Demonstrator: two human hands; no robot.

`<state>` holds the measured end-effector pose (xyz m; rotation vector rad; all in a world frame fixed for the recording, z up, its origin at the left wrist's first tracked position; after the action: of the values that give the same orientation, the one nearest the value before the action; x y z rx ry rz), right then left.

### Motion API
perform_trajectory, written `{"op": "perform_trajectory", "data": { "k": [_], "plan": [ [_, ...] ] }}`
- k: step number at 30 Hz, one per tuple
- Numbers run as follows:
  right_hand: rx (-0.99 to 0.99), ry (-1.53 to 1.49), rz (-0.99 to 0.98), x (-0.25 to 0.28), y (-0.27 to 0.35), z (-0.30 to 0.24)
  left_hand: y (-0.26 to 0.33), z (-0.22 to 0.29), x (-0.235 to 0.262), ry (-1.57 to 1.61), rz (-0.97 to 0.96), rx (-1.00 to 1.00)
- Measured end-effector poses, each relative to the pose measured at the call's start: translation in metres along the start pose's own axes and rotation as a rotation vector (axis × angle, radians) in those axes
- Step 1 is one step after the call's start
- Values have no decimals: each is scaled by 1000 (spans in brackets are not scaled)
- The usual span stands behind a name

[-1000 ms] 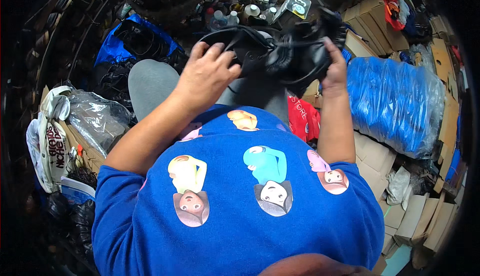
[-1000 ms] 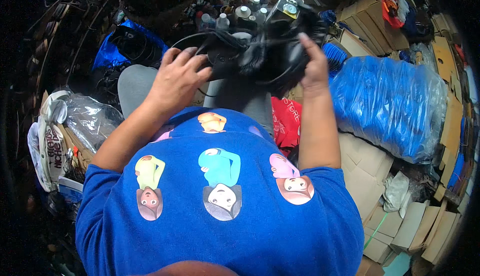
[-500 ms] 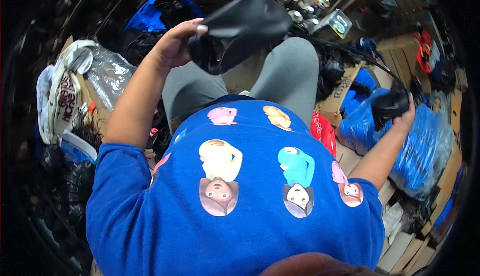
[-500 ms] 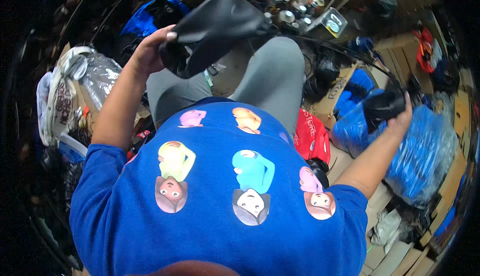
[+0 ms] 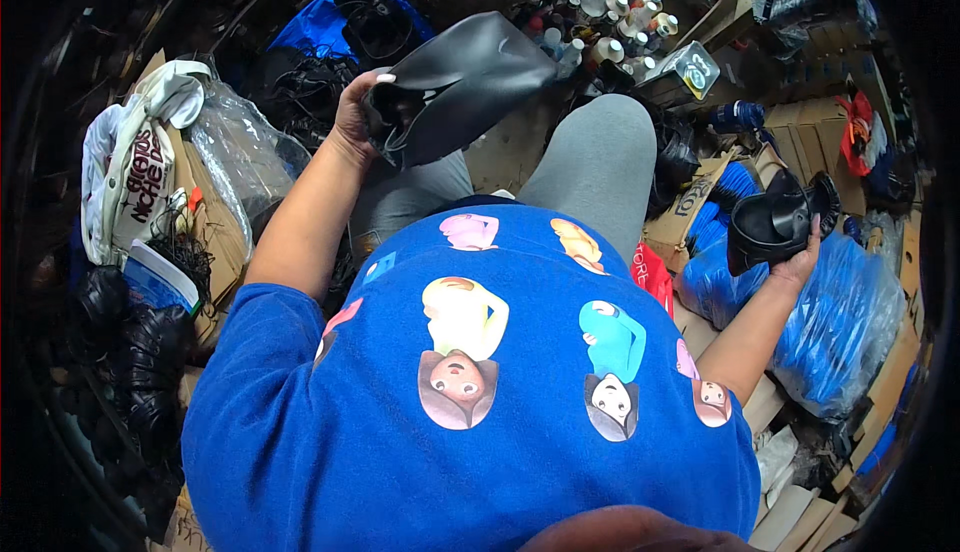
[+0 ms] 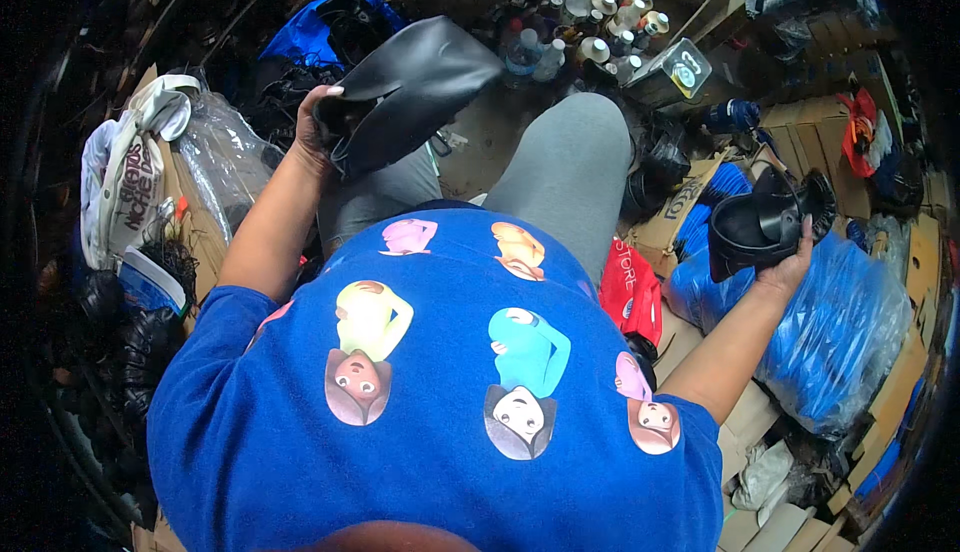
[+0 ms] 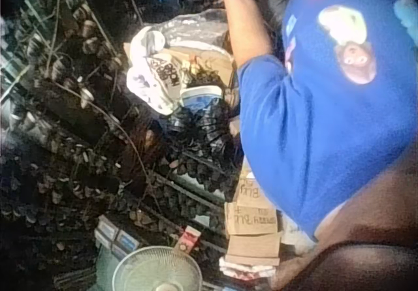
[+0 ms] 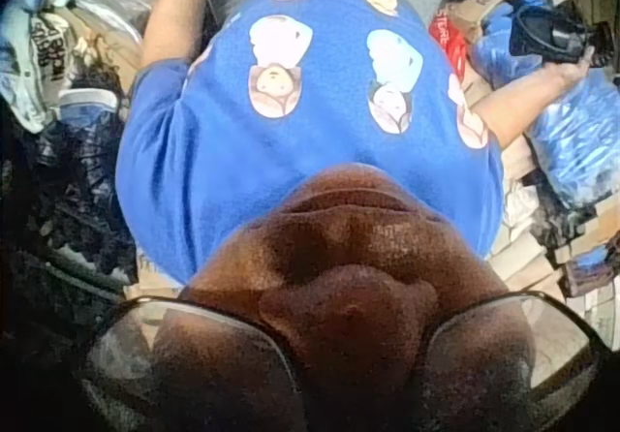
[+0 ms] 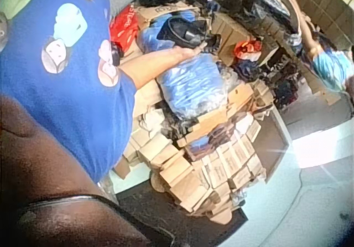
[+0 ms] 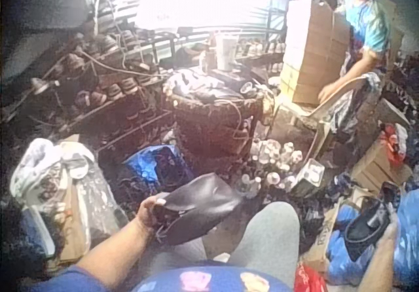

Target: Inspecting and cleaning individual black shoe upper components by checking and trimming threads.

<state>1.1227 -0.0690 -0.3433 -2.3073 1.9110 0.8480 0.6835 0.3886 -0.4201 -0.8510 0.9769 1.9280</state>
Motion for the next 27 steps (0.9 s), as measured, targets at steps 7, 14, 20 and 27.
{"op": "perform_trajectory", "data": {
  "k": [7,14,20,27],
  "plan": [
    [55,-24,-94,-45,12,5,1,0,-7,-231,81,-37],
    [149,55,-159,-66,13,9,1,-3,-14,-365,84,66],
    [-66,32,-312,-122,32,45,-53,-54,-19,-1427,33,318],
    [-631,-22,-675,-234,96,131,-5,-44,-152,-1634,-147,-768]
  ]
}}
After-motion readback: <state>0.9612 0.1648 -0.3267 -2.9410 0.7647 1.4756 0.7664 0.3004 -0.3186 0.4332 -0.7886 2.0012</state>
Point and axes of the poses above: each hand's wrist, its own y-axis away from the middle knuckle, its own x-axis out of the back of the hand, z = x × y, the point moved 5 cm from there along -y, towards the middle knuckle, and after that the axes turned 5 degrees about -y, right-handed, at the moved point
